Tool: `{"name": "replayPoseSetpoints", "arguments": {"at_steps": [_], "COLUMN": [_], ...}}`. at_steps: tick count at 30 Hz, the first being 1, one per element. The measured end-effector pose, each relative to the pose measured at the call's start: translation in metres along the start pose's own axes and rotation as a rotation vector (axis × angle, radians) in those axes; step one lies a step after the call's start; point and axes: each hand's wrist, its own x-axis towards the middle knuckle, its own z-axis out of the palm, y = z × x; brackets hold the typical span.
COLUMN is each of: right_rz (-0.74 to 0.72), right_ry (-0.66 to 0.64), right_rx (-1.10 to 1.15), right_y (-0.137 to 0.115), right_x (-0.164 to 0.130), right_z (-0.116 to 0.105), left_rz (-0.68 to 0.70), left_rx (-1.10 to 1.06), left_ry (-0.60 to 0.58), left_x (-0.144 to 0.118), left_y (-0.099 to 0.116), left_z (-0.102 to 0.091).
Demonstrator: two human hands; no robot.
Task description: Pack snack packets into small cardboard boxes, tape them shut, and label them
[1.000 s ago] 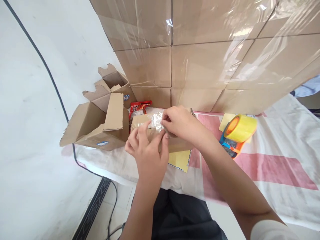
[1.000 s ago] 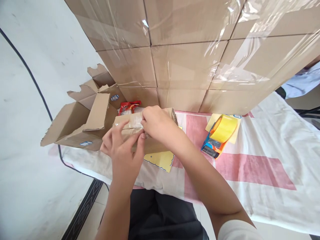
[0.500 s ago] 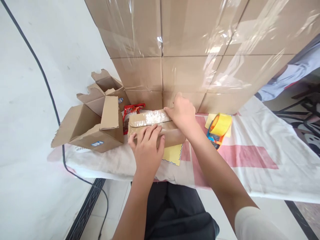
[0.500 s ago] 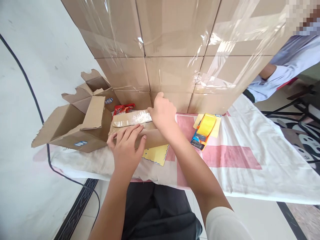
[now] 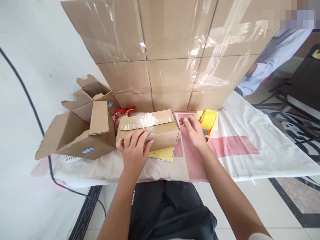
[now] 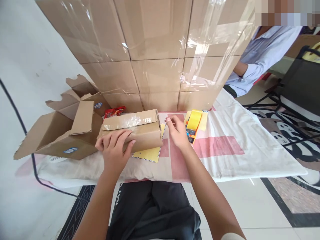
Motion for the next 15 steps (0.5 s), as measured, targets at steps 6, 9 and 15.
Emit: {"name": "replayPoseSetpoints", "arguments": {"at_steps": [6, 9, 15], "right_rz": [-0.162, 0.084, 0.337], "right_ry": [0.537, 0.575, 0.033], "right_rx": [-0.379, -0.359, -0.091], "right_y": [0.001, 0.021, 0.055], "right_x": [0.007, 0.012, -0.002], "right_z": [-0.057, -0.099, -0.125], "left_rz": [0.078, 0.103, 0.127], "left_rx": [-0.017, -0.039, -0.059], "left_ry": [0.128, 0.165, 0.185], "left_x": [-0.008, -0.012, -0.015], "left_y": [-0.016, -0.024, -0.031], "left_z": [0.007, 0.012, 0.018]}}
